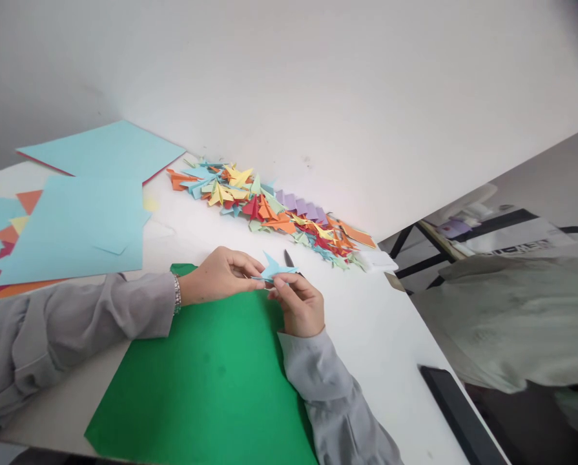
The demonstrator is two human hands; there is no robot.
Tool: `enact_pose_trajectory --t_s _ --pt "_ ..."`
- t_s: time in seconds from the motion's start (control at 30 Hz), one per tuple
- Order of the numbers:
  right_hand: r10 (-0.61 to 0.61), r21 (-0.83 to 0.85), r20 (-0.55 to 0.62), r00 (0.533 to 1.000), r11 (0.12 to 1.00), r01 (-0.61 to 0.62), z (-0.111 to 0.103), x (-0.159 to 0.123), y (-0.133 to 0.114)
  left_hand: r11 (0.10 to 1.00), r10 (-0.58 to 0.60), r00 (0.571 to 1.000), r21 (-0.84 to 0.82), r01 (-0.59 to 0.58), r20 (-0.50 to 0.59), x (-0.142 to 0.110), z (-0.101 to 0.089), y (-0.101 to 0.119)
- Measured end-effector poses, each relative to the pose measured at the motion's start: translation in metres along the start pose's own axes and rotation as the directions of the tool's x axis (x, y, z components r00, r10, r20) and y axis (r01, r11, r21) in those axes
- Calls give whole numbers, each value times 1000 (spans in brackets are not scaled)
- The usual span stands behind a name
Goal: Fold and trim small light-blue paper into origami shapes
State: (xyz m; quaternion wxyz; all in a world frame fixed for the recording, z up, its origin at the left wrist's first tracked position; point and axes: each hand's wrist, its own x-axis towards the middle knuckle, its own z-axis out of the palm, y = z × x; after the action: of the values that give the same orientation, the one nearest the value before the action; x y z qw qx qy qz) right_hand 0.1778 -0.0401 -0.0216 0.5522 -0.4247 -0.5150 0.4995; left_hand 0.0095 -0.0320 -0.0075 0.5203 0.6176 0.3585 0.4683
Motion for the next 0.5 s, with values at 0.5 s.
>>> enact_pose_trajectory --t_s 0.5 --pt "61 11 49 997 998 -62 -2 0 3 965 -193 979 -168 203 73 1 0 8"
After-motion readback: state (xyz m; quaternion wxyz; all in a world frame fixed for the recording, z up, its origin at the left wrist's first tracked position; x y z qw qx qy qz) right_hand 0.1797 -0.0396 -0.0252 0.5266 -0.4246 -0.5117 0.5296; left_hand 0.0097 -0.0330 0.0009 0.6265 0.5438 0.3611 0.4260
